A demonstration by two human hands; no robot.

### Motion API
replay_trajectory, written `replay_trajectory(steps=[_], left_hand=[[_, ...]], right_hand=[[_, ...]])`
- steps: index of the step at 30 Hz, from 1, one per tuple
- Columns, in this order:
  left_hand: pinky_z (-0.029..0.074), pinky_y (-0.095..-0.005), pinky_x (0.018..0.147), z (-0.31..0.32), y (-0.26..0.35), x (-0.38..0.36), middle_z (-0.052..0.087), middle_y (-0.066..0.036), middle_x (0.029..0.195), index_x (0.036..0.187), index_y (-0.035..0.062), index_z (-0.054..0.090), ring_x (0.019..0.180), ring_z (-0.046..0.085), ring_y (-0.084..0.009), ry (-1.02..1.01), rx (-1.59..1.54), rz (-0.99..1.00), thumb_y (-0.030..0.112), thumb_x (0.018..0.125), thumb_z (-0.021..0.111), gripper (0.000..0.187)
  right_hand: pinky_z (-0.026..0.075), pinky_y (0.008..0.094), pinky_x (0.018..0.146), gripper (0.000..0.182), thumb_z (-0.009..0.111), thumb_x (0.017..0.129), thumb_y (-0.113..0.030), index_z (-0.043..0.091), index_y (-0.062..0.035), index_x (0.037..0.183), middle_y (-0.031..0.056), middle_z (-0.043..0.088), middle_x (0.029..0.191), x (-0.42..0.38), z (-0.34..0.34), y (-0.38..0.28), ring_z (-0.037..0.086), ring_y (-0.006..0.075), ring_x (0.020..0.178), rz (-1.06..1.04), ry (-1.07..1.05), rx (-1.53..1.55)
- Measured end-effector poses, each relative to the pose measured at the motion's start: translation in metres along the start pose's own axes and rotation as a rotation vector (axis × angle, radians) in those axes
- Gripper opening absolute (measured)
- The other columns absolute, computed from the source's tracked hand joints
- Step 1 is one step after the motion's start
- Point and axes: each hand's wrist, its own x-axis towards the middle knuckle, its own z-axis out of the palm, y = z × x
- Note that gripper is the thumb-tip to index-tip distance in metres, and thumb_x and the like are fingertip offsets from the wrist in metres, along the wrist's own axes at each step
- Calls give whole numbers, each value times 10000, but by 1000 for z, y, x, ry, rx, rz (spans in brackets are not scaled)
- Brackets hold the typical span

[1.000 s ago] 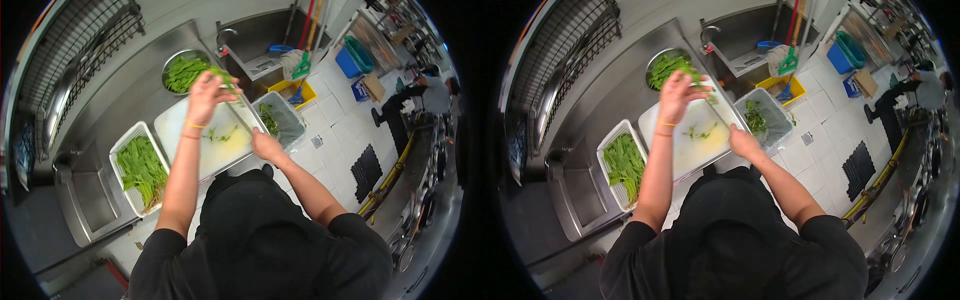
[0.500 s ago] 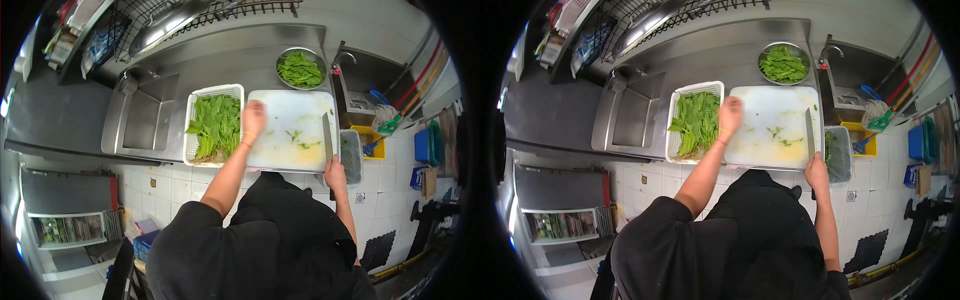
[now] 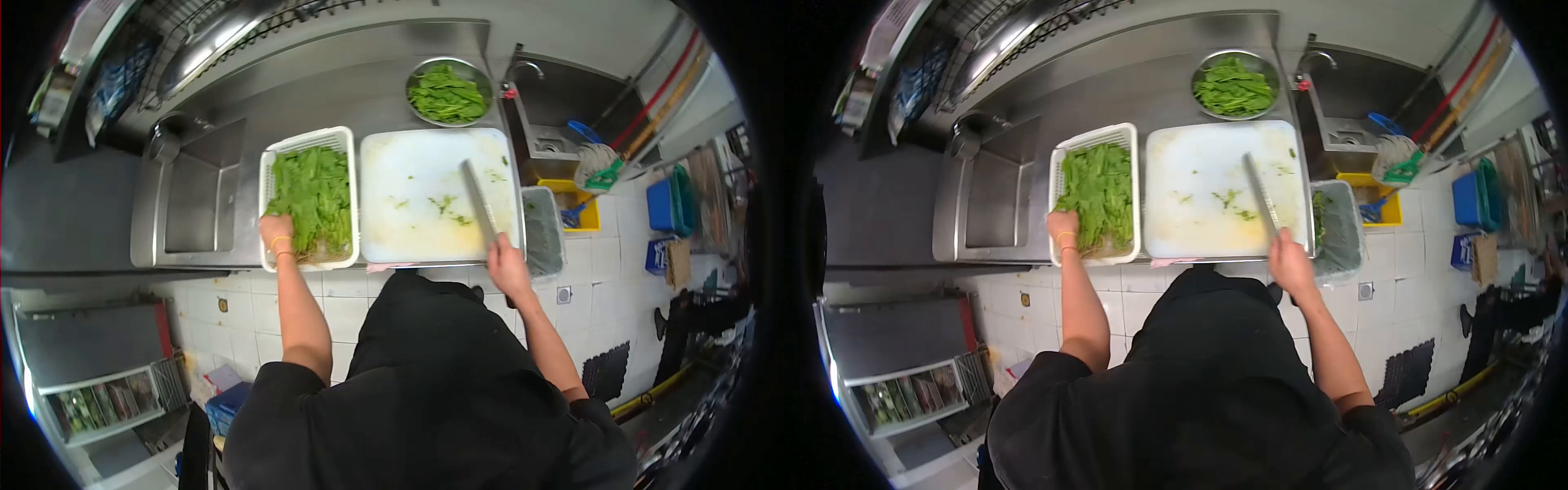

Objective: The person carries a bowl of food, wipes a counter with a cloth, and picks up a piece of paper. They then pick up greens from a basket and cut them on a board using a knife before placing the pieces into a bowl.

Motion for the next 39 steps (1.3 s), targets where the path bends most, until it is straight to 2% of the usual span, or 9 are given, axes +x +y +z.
replay_trajectory(steps=[6, 9, 11, 12, 14, 19, 23, 30, 39], left_hand=[[518, -486, 875, 1, 8, -14, 670, -296, 1004, 912, -49, 697, 965, 648, -453, 95, 51, 15, 230, 759, 652, 321], [518, -491, 857, 8, 1, -8, 673, -296, 965, 897, -34, 705, 943, 656, -445, 97, 57, 72, 241, 763, 663, 309], [520, -493, 844, 8, -4, 2, 676, -292, 938, 886, -27, 709, 929, 661, -441, 110, 50, 96, 245, 766, 669, 299], [522, -489, 815, 7, -8, 7, 681, -281, 903, 862, -23, 708, 897, 666, -438, 135, 23, 124, 255, 771, 680, 294], [525, -484, 786, 1, -9, 12, 686, -271, 868, 838, -19, 707, 865, 670, -436, 153, -5, 152, 265, 776, 691, 291], [491, -378, 623, -25, 10, 5, 670, -166, 680, 769, -34, 668, 599, 613, -250, 192, -267, 308, 266, 831, 714, 309], [421, -287, 561, -34, 39, -9, 609, -33, 631, 800, -46, 652, 595, 495, -84, 117, -418, 425, 245, 874, 723, 309], [409, -225, 572, -37, 84, -31, 629, -4, 685, 859, -39, 655, 625, 492, -42, -62, -647, 516, 181, 900, 704, 229], [374, -190, 549, -34, 98, -55, 603, 18, 676, 813, -26, 624, 604, 465, -17, -149, -698, 532, 150, 909, 694, 212]], right_hand=[[461, 563, 697, 242, 507, 959, -212, 500, 30, 945, 312, 601, 735, -6, 41, -7, 572, 539, 756, -114, -198, 192], [474, 491, 577, 258, 520, 968, -229, 509, 24, 919, 238, 577, 632, -12, 46, 0, 585, 434, 573, -238, -139, 257], [435, 384, 436, 249, 518, 986, -241, 527, 2, 930, 116, 530, 566, -20, 28, -2, 529, 239, 414, 128, -338, 523], [435, 384, 436, 249, 518, 986, -241, 527, 2, 930, 116, 530, 566, -25, 22, 2, 529, 239, 414, 138, -335, 521], [371, 292, 354, 233, 495, 1005, -242, 539, -19, 954, 29, 491, 555, -37, 11, 18, 468, 99, 368, 274, -210, 714], [370, 277, 336, 224, 474, 1016, -235, 531, -20, 996, 13, 472, 540, -66, -3, 45, 452, 112, 356, 411, -87, 762], [388, 286, 341, 238, 473, 1009, -236, 526, -7, 971, 13, 473, 555, -67, 13, 46, 454, 115, 364, 410, -139, 782], [398, 292, 374, 240, 482, 1001, -230, 545, -2, 959, 19, 492, 561, -51, 41, 22, 462, 123, 375, 327, -342, 692], [396, 294, 367, 257, 471, 1013, -237, 549, 2, 962, 26, 497, 554, -35, 39, 25, 465, 121, 369, 380, -236, 722]])
